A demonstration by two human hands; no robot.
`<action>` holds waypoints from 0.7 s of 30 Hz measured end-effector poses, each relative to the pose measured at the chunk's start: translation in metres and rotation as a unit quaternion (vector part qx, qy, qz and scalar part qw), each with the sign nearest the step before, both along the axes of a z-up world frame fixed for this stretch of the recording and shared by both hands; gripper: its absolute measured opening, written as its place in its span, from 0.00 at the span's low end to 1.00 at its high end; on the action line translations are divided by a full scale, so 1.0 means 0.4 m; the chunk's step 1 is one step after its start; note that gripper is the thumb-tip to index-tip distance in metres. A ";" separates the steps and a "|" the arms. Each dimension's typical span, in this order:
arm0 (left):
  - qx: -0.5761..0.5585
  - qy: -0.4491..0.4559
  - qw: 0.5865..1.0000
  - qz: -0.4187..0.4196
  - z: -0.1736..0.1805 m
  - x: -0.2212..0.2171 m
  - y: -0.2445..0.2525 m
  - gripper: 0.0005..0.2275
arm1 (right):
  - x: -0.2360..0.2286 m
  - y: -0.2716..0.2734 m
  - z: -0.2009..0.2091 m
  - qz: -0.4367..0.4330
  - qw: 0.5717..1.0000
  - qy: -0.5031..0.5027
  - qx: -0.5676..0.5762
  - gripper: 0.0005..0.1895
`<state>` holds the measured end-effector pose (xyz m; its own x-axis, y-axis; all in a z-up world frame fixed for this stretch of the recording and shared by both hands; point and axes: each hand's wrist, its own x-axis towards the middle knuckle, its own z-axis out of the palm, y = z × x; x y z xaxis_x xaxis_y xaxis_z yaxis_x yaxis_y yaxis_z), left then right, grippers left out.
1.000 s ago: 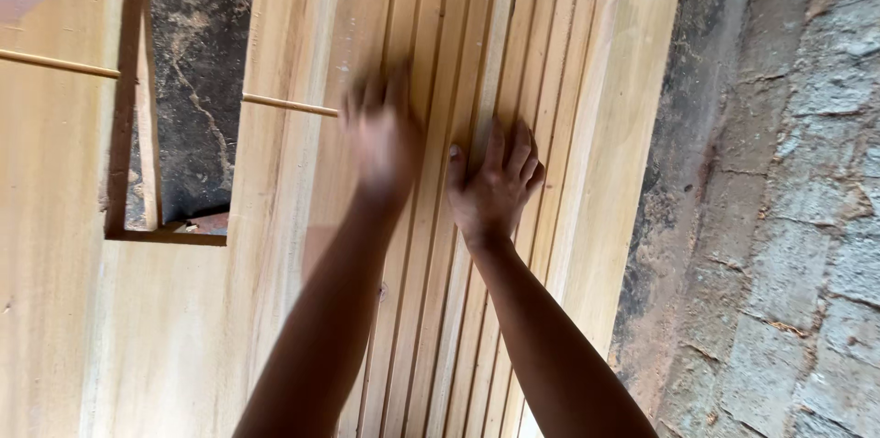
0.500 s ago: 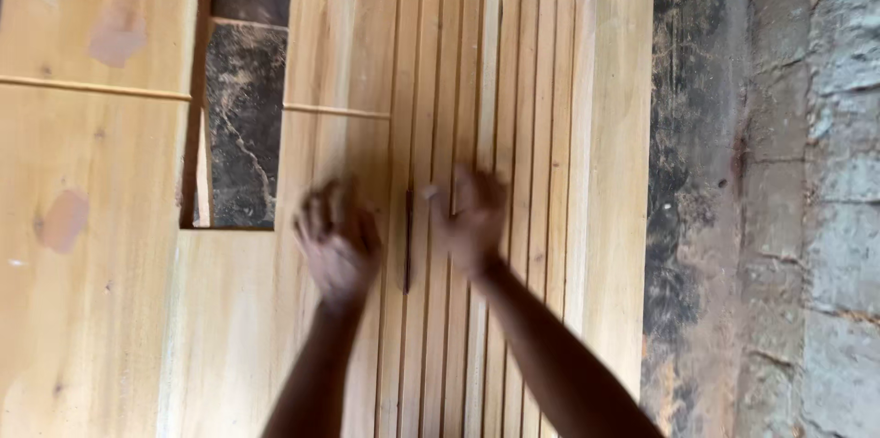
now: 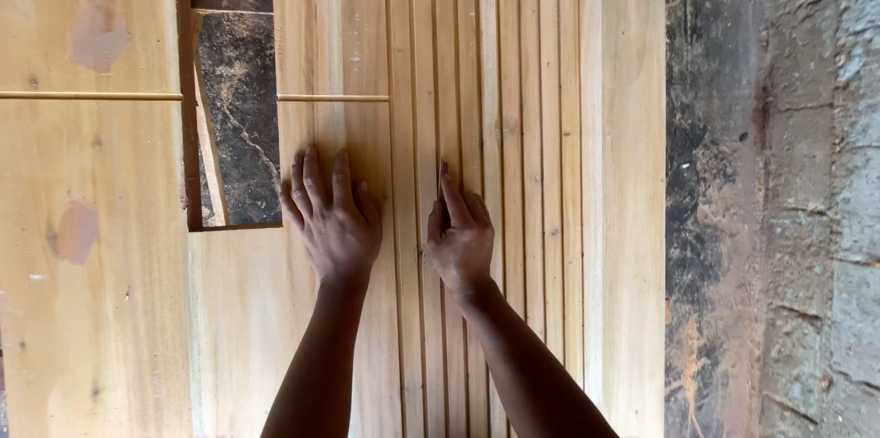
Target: The person sands a large wooden panel with a sanding block, moving back and forth along the grain. They work across the surface and along the edges, occasionally repositioning the panel to reach different areas.
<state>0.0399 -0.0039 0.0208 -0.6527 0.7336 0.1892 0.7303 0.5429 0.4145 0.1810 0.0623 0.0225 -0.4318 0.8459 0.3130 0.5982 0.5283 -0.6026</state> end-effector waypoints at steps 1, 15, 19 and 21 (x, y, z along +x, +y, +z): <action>0.003 0.001 1.000 -0.002 -0.004 -0.001 -0.002 0.21 | -0.001 -0.008 0.001 -0.005 1.000 -0.006 -0.006 0.22; -0.029 -0.023 0.999 -0.011 -0.011 -0.014 0.004 0.22 | -0.058 0.036 -0.034 0.026 0.995 -0.093 0.017 0.17; -0.013 -0.025 1.000 -0.011 -0.026 -0.005 -0.029 0.21 | -0.008 0.041 -0.034 0.027 0.999 -0.039 -0.015 0.15; 0.040 -0.014 0.999 -0.014 -0.025 -0.013 0.005 0.18 | -0.002 0.109 -0.023 0.008 0.997 0.051 -0.062 0.15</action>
